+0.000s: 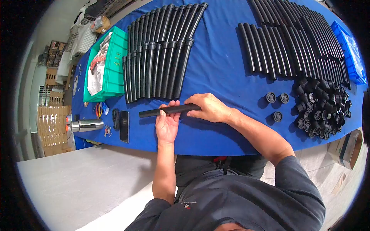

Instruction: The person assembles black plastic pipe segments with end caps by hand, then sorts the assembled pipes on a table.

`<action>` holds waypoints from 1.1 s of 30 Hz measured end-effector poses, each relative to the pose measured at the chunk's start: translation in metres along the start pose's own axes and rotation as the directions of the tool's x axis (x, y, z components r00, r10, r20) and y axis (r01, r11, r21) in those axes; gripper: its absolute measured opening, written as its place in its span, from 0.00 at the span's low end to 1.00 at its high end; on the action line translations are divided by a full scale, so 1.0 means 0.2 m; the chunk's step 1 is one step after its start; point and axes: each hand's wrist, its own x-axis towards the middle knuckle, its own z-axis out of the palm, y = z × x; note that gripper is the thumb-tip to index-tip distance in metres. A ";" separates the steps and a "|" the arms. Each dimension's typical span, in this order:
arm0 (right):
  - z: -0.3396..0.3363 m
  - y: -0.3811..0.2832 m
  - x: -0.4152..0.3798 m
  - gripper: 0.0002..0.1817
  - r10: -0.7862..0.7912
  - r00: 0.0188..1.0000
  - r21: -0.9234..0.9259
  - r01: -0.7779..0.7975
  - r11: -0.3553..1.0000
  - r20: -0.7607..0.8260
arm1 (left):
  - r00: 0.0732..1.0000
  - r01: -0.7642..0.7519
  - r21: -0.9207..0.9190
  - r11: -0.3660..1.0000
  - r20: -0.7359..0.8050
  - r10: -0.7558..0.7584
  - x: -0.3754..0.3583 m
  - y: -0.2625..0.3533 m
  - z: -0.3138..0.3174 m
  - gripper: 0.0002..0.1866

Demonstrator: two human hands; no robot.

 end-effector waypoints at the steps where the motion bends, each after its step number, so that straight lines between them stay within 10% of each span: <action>1: 0.00 0.00 0.00 0.21 0.014 1.000 -0.001 -0.014 1.000 0.009 | 1.000 0.000 0.009 1.000 -0.004 0.000 0.00 0.00 0.00 0.12; 15: 0.03 -0.02 -0.01 0.18 -0.147 0.988 -0.214 0.132 0.968 -0.054 | 1.000 -0.020 0.007 1.000 -0.015 0.020 -0.01 -0.01 0.02 0.13; 17: 0.01 -0.05 -0.02 0.19 -0.058 0.998 -0.091 0.056 0.994 -0.025 | 1.000 -0.017 -0.010 1.000 -0.012 0.017 -0.01 -0.01 -0.01 0.12; 20: -0.09 -0.16 0.04 0.19 0.406 0.875 0.296 -0.474 0.829 0.265 | 1.000 -0.008 -0.016 1.000 -0.017 0.008 -0.01 -0.01 -0.01 0.12; 23: 0.03 0.00 -0.01 0.19 -0.033 0.996 0.011 0.034 0.999 -0.083 | 1.000 -0.001 -0.006 1.000 -0.019 0.000 0.00 0.00 0.02 0.14; 29: 0.02 -0.03 -0.01 0.19 -0.077 0.996 -0.019 0.076 0.997 -0.049 | 1.000 -0.007 -0.023 1.000 0.002 0.007 -0.01 -0.01 -0.02 0.14; 32: -0.07 -0.12 0.03 0.18 0.375 0.904 0.189 -0.413 0.891 0.204 | 1.000 -0.011 0.005 1.000 -0.013 0.011 -0.01 -0.01 0.01 0.13; 33: -0.05 -0.09 0.02 0.18 0.253 0.961 0.134 -0.267 0.954 0.110 | 1.000 -0.014 0.019 1.000 -0.017 0.014 -0.01 -0.01 0.02 0.13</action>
